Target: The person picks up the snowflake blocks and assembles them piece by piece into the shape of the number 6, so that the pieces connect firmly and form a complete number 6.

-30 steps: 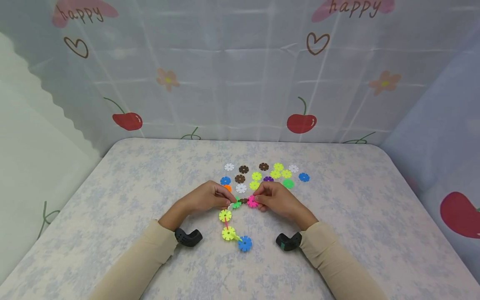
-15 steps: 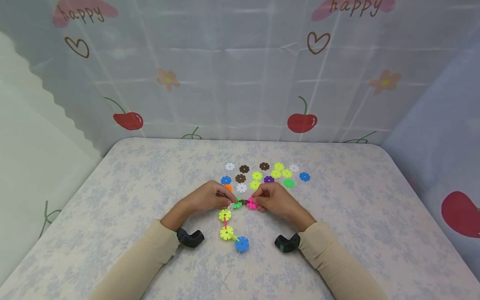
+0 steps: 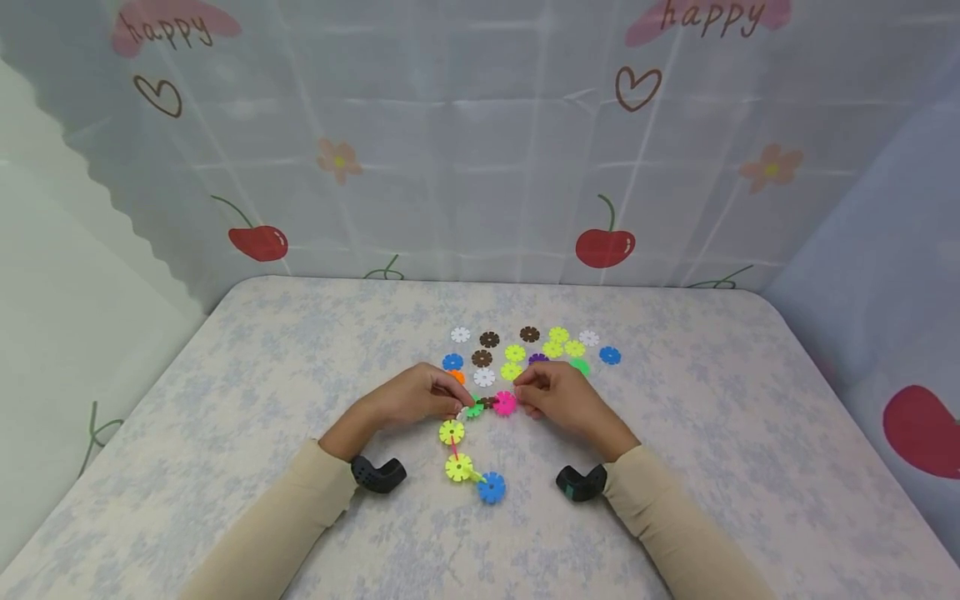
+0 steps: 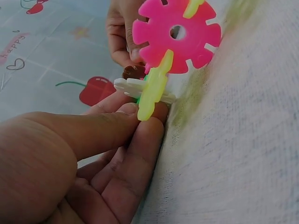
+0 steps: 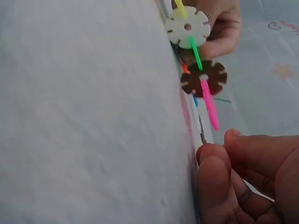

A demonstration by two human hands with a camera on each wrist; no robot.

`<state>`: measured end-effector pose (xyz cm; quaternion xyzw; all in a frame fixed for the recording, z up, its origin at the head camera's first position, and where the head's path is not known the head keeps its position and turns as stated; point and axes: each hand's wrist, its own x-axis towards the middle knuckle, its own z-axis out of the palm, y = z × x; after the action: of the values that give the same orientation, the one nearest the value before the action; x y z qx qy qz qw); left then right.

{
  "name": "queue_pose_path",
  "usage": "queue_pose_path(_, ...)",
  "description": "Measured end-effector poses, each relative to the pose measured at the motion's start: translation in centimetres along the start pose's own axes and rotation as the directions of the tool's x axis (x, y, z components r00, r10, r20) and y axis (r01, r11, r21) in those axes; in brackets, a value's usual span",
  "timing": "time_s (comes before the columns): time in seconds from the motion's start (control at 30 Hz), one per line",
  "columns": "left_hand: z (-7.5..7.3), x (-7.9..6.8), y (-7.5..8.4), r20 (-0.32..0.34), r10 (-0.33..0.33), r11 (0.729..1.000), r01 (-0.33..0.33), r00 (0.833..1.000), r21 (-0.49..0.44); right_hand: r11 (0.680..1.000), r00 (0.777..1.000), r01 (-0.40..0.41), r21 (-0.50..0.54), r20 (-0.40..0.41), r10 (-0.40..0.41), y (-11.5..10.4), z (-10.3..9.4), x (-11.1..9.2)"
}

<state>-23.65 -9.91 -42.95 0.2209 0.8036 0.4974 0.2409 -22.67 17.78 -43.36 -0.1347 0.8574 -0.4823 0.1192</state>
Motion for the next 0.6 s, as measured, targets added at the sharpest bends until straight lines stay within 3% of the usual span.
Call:
queue_pose_path(0.1, -0.4, 0.0, -0.2, 0.026, 0.014, 1.0, -0.014, 1.0, 0.009, 0.985, 0.994, -0.007, -0.171, -0.108, -0.012, 0.5, -1.7, -0.1)
queue_pose_path(0.23, -0.9, -0.2, -0.3, 0.064, -0.01, 0.998, 0.014, 0.998, -0.067, 0.928, 0.98, -0.083, -0.362, -0.198, 0.011, 0.9, -4.0, -0.5)
queue_pose_path(0.37, -1.1, -0.4, -0.3, 0.065, -0.066, 0.986, 0.075, 0.996, -0.15, 0.896, 0.98, -0.133, -0.424, -0.19, 0.055, 1.6, -5.4, -0.8)
queue_pose_path(0.6, -1.3, -0.3, -0.4, 0.038, -0.095, 0.983, 0.1, 0.995, -0.156, 0.892, 0.98, -0.151, -0.425, -0.182, 0.079, 2.4, -5.9, -0.5)
